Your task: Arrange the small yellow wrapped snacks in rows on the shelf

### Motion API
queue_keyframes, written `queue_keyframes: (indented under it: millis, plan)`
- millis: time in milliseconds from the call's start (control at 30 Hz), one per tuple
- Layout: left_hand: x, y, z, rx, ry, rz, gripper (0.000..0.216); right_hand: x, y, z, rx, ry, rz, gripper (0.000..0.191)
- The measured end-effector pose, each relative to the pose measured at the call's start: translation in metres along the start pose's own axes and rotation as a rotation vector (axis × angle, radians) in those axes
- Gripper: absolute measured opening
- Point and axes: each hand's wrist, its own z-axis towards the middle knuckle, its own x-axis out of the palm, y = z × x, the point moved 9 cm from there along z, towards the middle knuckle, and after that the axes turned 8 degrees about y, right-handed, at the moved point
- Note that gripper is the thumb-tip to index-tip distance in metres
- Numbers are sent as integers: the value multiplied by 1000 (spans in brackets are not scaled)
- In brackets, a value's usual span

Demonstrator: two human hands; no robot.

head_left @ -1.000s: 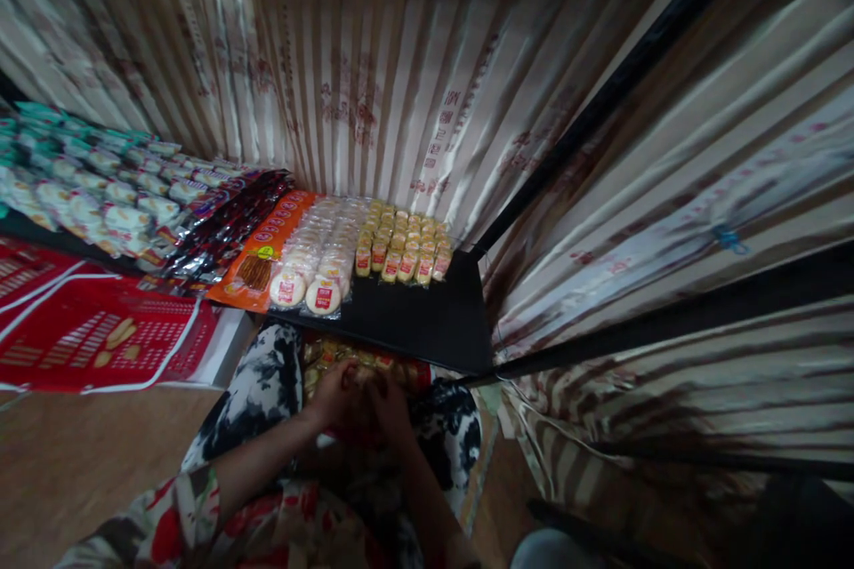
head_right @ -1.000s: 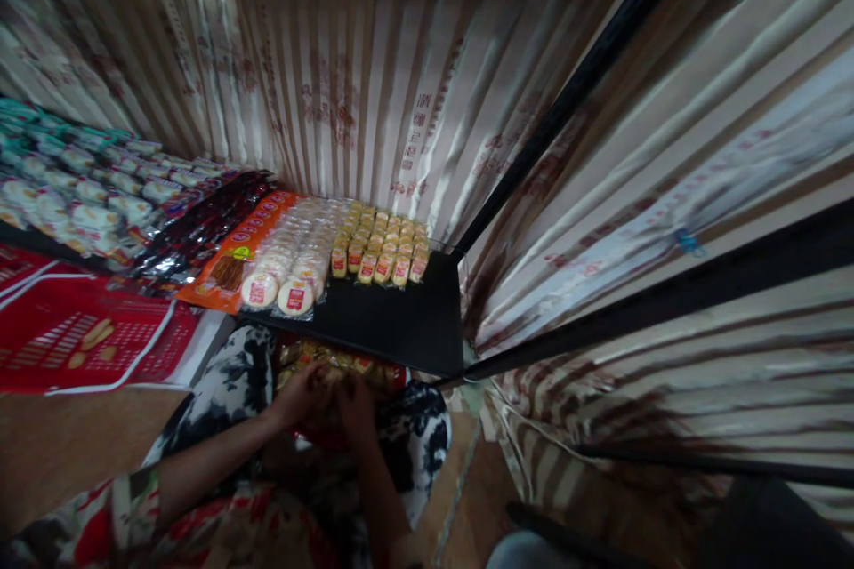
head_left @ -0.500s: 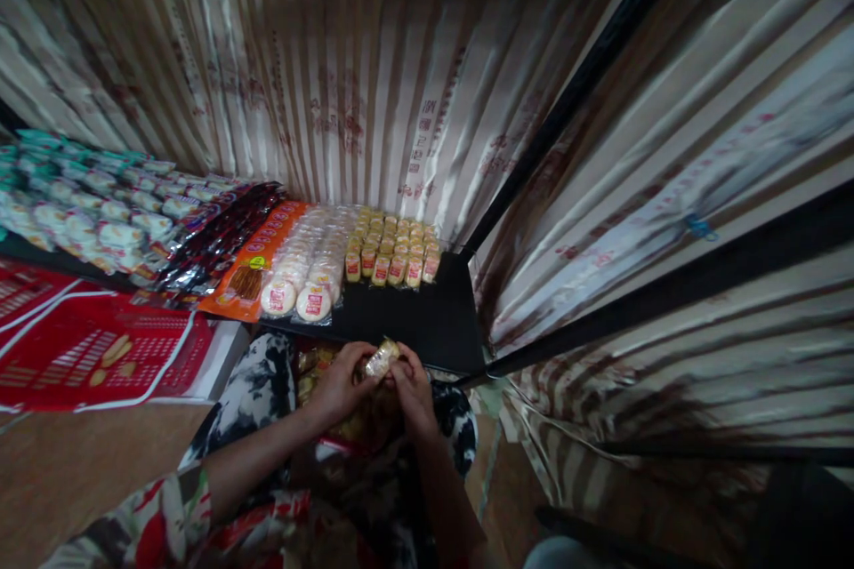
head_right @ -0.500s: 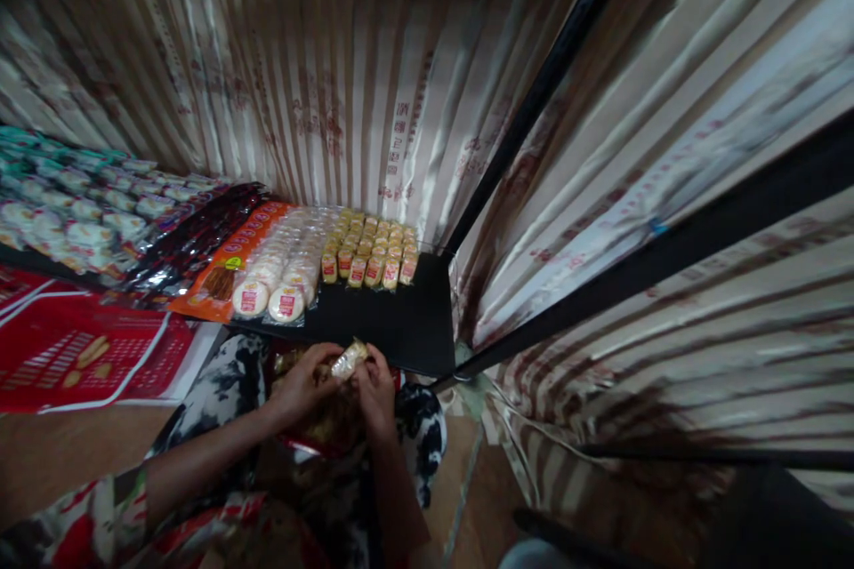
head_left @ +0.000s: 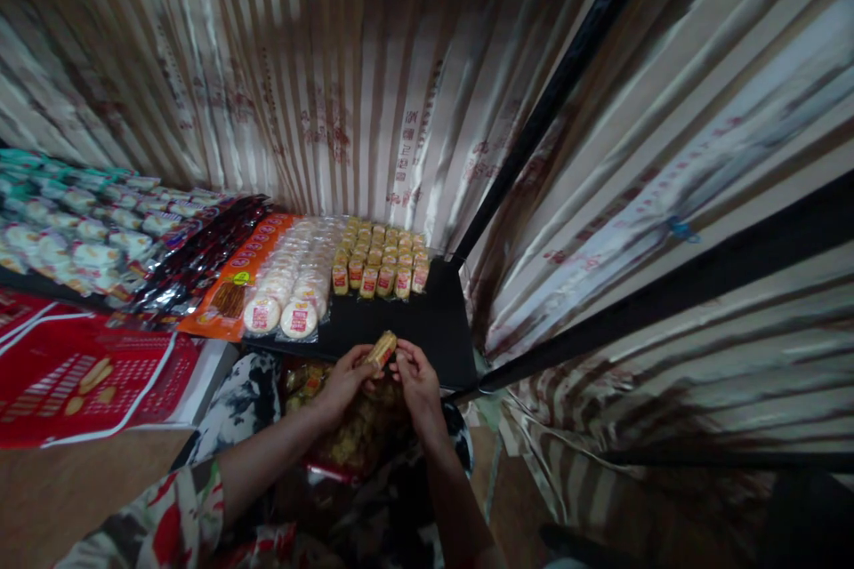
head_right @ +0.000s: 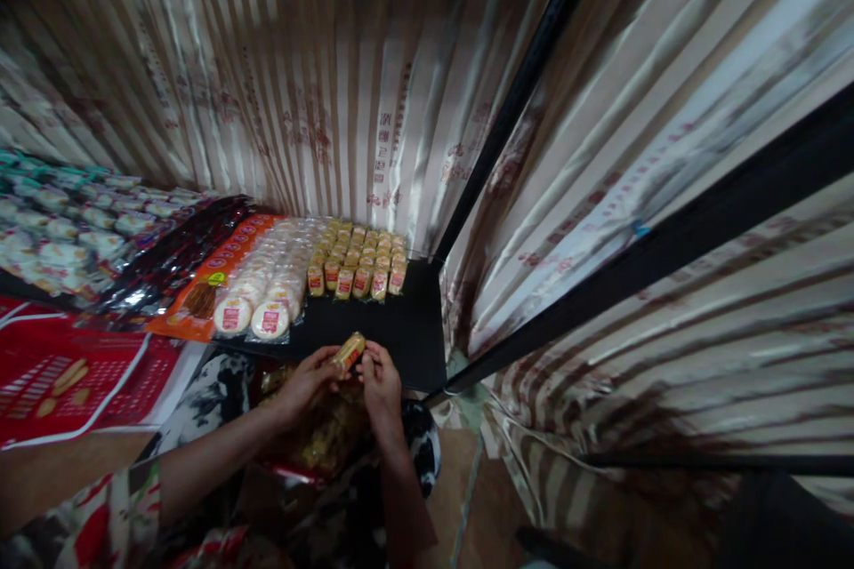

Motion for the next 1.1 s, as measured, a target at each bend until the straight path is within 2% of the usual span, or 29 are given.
queue_keyframes:
  millis: [167, 267, 333, 400, 500, 567, 633, 700, 833, 1000, 1100]
  plan:
    - [12, 1, 10, -100, 84, -291, 27, -8, -2, 9, -42, -48, -45, 43]
    - [13, -1, 17, -110, 75, -314, 24, -15, 11, 10, -88, -118, -287, 44]
    - [11, -4, 23, -97, 71, -275, 23, -21, 28, 7, -152, -195, -535, 45]
    - [9, -7, 31, -98, 81, -182, 24, -20, 49, 4, -263, -214, -744, 47]
    - [4, -13, 45, -147, 82, 61, 25, -7, 67, 3, -432, -77, -906, 49]
    - [3, -22, 55, -155, 99, 232, 24, 0, 69, 5, -474, 20, -949, 50]
    - [7, -35, 65, -117, 143, 356, 23, 1, 68, 9, -478, 67, -967, 45]
    - [12, -47, 75, -52, 169, 430, 25, -4, 66, 15, -463, 54, -956, 39]
    - [23, -62, 95, 84, 131, 477, 35, -27, 57, 36, -363, -82, -843, 32]
    - [40, -74, 113, 198, 5, 470, 43, -60, 42, 69, -225, -261, -549, 36]
    - [54, -81, 120, 237, -12, 482, 43, -70, 38, 88, -179, -309, -431, 39]
